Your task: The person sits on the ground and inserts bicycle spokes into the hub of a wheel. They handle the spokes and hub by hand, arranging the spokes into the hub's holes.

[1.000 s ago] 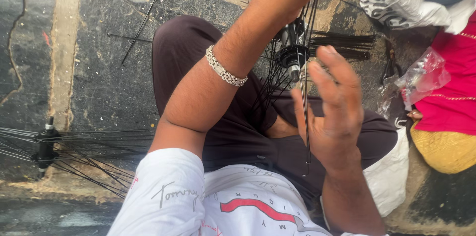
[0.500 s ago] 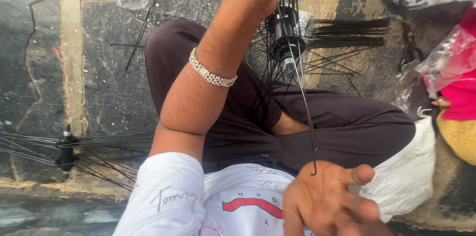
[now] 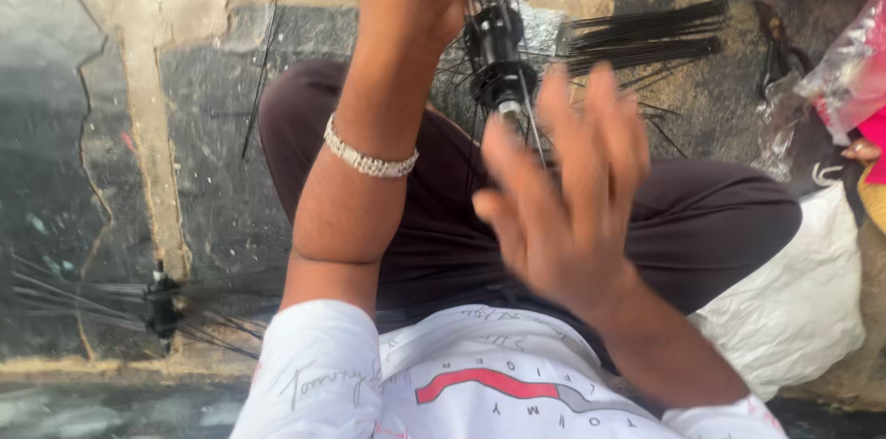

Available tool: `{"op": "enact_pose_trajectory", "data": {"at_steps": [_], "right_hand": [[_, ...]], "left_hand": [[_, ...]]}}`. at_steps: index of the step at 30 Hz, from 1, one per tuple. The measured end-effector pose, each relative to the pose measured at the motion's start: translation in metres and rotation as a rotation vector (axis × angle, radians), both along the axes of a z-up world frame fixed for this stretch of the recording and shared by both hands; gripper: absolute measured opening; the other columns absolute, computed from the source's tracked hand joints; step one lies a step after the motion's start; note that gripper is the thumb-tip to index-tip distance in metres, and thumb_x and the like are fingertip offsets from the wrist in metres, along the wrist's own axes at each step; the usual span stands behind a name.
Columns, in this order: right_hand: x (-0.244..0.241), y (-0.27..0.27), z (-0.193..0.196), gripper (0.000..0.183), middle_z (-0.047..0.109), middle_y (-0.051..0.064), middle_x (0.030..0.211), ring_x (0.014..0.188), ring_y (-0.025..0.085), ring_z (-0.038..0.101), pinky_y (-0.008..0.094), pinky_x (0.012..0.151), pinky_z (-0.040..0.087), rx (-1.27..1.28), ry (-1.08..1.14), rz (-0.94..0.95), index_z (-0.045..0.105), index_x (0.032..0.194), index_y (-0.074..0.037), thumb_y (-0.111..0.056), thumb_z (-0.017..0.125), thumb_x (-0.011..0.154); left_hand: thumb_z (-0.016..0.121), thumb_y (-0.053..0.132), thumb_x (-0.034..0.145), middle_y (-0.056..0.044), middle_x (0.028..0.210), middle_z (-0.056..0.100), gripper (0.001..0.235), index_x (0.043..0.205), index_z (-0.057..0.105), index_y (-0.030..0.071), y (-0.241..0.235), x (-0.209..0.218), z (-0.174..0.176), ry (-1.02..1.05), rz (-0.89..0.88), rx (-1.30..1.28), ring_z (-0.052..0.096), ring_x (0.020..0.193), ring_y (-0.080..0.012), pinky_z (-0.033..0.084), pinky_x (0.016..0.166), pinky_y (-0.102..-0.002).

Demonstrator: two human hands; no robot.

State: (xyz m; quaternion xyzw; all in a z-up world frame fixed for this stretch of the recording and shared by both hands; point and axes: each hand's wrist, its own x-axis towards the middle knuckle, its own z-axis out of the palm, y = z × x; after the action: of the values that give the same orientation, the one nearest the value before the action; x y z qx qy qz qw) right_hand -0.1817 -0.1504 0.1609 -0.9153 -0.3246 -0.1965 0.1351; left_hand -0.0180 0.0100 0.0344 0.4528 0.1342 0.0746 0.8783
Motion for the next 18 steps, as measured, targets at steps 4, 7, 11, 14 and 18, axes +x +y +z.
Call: {"op": "enact_pose_trajectory", "data": {"at_steps": [4,7,11,14,18], "right_hand": [[0.025,-0.011,0.003,0.051,0.055,0.024,0.136,0.129,0.043,0.054,0.057,0.112,0.046,0.269,0.082,0.14,0.063,0.125,-0.004,-0.05,0.05,0.109],[0.021,-0.029,-0.015,0.043,0.06,0.016,0.132,0.127,0.035,0.059,0.053,0.113,0.048,0.373,0.15,0.314,0.065,0.124,-0.007,-0.047,0.055,0.113],[0.048,-0.077,-0.074,0.011,0.07,0.01,0.11,0.104,0.033,0.069,0.054,0.101,0.054,0.261,0.057,0.182,0.067,0.105,-0.01,-0.02,0.063,0.109],[0.088,-0.141,-0.126,0.021,0.07,0.011,0.12,0.108,0.034,0.067,0.05,0.099,0.05,0.031,0.469,-0.241,0.069,0.124,-0.009,-0.024,0.062,0.111],[0.133,-0.202,-0.197,0.027,0.068,0.012,0.11,0.104,0.036,0.063,0.054,0.093,0.045,-0.324,0.52,-0.348,0.073,0.123,-0.015,-0.017,0.071,0.096]], "left_hand": [[0.06,-0.001,0.102,-0.007,0.064,0.062,0.022,0.081,0.062,0.003,0.005,-0.015,0.03,-0.122,0.02,0.225,0.063,0.053,-0.0171,0.053,0.048,-0.03],[0.062,0.035,0.109,-0.01,0.064,0.056,0.041,0.087,0.056,0.002,0.019,-0.021,0.04,-0.319,-0.049,0.123,0.057,0.051,-0.0193,0.047,0.046,-0.031],[0.061,0.05,0.112,-0.015,0.066,0.046,0.06,0.089,0.049,-0.004,0.024,-0.021,0.047,-0.468,-0.121,0.067,0.049,0.049,-0.0248,0.043,0.046,-0.035],[0.061,0.05,0.114,-0.014,0.065,0.045,0.06,0.091,0.05,-0.005,0.017,-0.015,0.053,-0.465,-0.121,0.088,0.047,0.047,-0.024,0.042,0.044,-0.034],[0.057,0.055,0.113,-0.013,0.065,0.042,0.062,0.093,0.049,-0.003,0.006,-0.011,0.065,-0.445,-0.131,0.116,0.045,0.048,-0.0223,0.04,0.044,-0.033]]}}
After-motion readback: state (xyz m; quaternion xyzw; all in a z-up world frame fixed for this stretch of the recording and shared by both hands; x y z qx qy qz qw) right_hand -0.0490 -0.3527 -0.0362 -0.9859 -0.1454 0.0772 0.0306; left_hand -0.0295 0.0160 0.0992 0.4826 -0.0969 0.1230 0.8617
